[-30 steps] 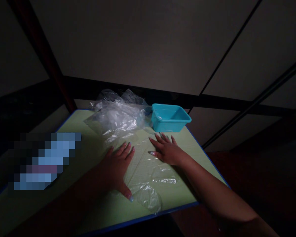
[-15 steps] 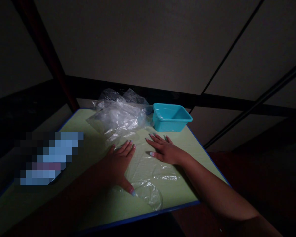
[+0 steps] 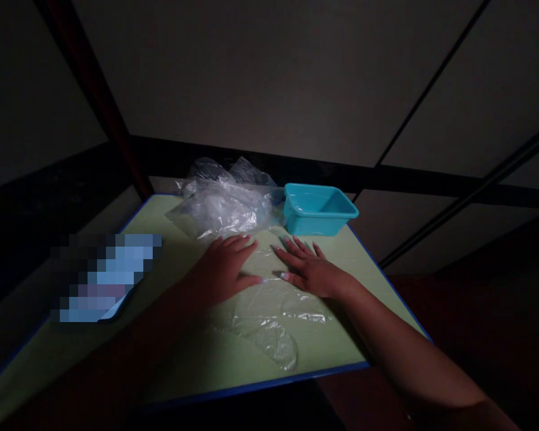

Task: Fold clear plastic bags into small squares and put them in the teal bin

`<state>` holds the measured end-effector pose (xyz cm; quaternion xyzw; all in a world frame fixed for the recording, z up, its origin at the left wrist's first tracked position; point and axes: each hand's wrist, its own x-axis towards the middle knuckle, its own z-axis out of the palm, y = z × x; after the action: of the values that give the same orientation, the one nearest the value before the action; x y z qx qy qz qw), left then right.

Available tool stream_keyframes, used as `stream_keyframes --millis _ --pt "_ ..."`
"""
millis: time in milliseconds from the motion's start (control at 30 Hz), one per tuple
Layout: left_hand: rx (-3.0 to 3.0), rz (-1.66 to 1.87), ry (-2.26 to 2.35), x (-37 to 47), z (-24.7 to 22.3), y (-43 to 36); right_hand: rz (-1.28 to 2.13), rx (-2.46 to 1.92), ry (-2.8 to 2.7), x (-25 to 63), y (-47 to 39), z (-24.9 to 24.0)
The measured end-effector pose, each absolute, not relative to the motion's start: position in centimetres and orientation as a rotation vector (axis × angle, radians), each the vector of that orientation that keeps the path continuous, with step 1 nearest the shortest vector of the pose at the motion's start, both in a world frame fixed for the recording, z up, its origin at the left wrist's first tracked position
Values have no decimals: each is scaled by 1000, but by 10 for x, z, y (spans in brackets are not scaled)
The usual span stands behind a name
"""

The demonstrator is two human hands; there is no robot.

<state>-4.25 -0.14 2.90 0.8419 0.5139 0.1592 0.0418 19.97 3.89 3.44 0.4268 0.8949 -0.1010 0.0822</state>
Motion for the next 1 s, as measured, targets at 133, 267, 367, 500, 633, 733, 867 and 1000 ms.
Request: stream_keyframes --millis 133,267,367,500,633,733,867,1000 --pt "2368 913 1615 -46 34 5 -346 1189 2734 198 30 36" --pt "2003 1049 1685 -55 31 13 -502 998 2740 193 19 33" --pt "1829 1089 1710 -62 22 22 -555 931 2721 189 13 32" --pt "1909 1020 1749 -66 12 28 -580 925 2711 188 12 35" --pt "2075 939 1834 -68 20 23 -614 943 2750 190 11 37" --pt "2205 882 1916 -72 30 20 -658 942 2774 191 11 37" --pt "2415 671 1768 -77 32 23 -654 930 2786 191 11 38" --pt "2479 579 1599 -74 21 26 -614 939 2781 192 12 40"
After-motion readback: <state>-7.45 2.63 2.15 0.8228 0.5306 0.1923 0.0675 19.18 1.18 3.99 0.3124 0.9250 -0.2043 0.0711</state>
